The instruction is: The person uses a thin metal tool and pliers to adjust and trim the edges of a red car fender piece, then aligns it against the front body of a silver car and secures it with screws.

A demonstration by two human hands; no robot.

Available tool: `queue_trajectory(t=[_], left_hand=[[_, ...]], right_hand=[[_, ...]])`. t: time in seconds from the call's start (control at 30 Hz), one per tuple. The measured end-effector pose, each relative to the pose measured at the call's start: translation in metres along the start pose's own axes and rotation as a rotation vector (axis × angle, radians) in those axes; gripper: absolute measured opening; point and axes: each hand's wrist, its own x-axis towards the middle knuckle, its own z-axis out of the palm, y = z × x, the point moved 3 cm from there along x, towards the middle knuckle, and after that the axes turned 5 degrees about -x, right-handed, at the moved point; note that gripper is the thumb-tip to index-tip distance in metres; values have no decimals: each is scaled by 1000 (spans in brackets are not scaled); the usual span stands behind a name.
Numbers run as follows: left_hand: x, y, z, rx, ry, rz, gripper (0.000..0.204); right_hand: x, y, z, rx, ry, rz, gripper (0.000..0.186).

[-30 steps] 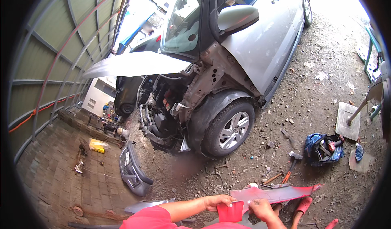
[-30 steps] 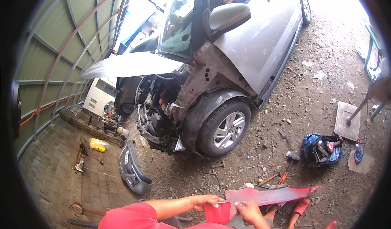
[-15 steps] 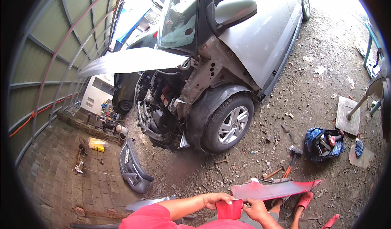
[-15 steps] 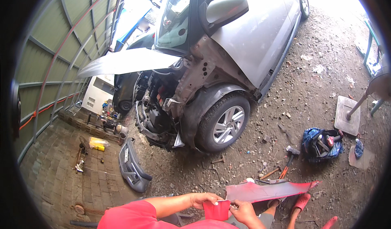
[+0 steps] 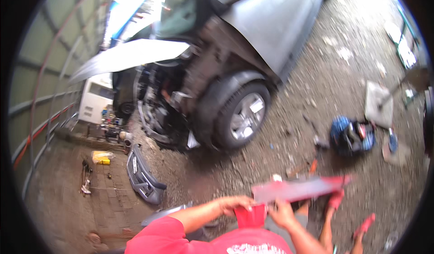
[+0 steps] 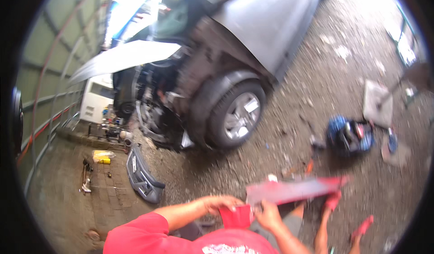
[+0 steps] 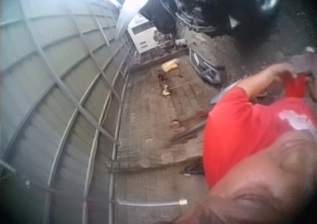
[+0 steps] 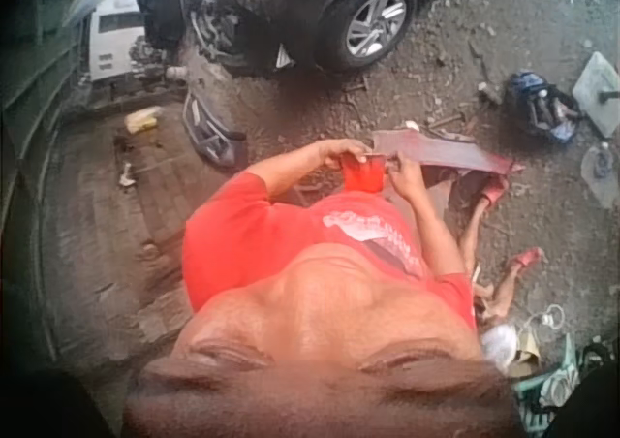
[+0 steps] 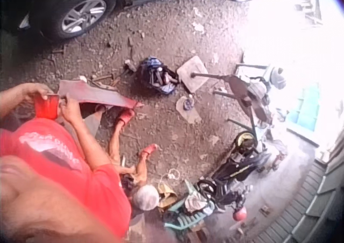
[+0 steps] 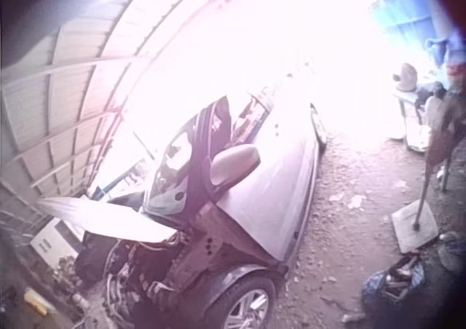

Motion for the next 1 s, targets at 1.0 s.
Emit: queue_trajectory(t=[1.0], left_hand=[[-9,76,34,512,468,-158,75]], right_hand=[[-112,5,-21,502,-39,119,61]])
